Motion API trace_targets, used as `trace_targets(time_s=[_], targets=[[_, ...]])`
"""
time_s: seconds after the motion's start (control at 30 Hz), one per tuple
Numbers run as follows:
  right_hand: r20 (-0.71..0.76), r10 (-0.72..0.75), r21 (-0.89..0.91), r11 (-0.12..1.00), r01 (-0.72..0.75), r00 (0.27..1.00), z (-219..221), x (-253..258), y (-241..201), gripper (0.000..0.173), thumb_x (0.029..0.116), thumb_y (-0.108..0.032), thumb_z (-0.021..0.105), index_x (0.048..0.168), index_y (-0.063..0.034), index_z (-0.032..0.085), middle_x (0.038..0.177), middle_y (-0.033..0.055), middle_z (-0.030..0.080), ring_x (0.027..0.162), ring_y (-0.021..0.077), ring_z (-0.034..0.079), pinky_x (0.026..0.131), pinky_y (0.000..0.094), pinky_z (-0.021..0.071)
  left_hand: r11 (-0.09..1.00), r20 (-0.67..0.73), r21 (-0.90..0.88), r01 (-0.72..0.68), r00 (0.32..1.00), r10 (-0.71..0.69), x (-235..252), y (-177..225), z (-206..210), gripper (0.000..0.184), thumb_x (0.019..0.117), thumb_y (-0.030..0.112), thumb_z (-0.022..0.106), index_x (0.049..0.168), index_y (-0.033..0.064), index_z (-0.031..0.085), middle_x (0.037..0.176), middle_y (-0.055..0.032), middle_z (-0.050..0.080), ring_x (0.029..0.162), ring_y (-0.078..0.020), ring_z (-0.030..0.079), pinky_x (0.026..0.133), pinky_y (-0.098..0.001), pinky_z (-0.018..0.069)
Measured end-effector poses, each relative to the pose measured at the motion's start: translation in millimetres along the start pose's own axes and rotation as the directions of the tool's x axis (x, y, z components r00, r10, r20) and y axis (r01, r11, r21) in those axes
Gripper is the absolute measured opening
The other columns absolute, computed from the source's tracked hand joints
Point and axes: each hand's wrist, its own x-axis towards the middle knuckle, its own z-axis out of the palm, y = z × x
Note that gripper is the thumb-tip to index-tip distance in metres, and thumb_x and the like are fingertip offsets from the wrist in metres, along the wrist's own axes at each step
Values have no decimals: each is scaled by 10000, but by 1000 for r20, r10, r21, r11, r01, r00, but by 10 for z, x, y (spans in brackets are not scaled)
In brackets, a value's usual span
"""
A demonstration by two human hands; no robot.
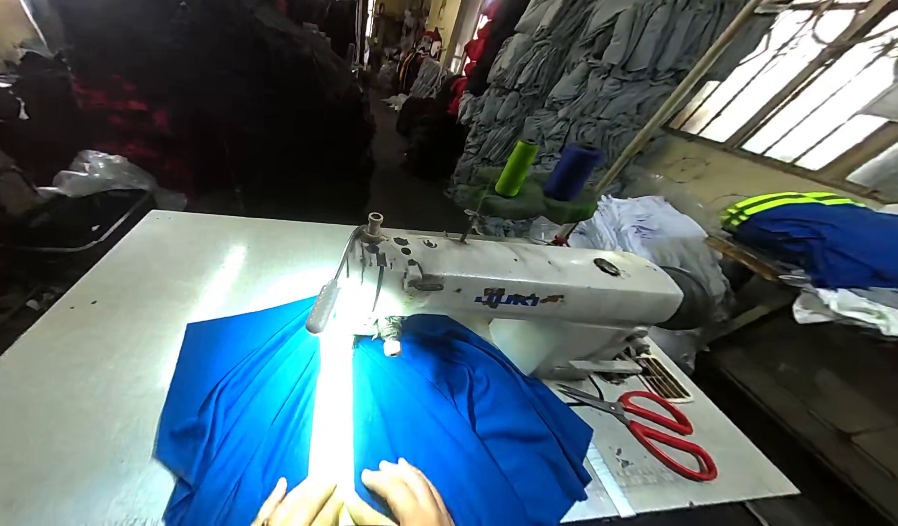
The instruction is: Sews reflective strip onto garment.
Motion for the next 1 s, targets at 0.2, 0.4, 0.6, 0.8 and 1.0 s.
trace_targets(time_s=[0.2,0.4,0.6,0.8,1.0], targets=[[-1,4,-48,999,-4,1000,52,449,268,240,975,-213,625,1133,-190,804,1253,110,721,1244,318,636,1070,490,494,1000,130,-10,18,991,-16,472,-270,-123,367,1046,246,552,1348,68,660,1427,-106,623,1368,-301,555,1165,-614,340],[85,51,-99,994,-42,995,23,796,480,316,996,-279,557,1224,-246,773,1354,64,673,1342,288,558,1102,477,460,993,138,90,-75,988,62,864,-650,-43,448,1042,355,481,1384,112,637,1462,-52,599,1395,-253,529,1171,-577,353],[-38,-210,-93,974,206,977,2,478,386,210,951,-180,633,1071,-139,800,1137,45,756,1150,227,687,1042,416,524,960,134,-26,-278,951,279,772,-341,-313,252,1008,42,563,1183,38,745,1238,-152,721,1143,-366,688,983,-572,512],[-39,-100,-134,986,94,994,56,186,239,289,978,-206,609,1225,-213,757,1142,34,754,1156,224,682,1037,418,515,946,-23,44,-320,947,321,300,-445,-39,300,1007,18,525,1169,108,760,1241,-37,740,1198,-177,684,1077,-382,502],[-17,-85,-144,986,82,996,-6,255,187,268,946,-163,636,1167,-193,785,1089,61,755,1101,254,695,986,458,532,970,62,-25,-242,968,243,464,-117,-323,325,953,-74,510,1165,-3,746,1205,-123,746,1083,-315,726,1006,-427,528]])
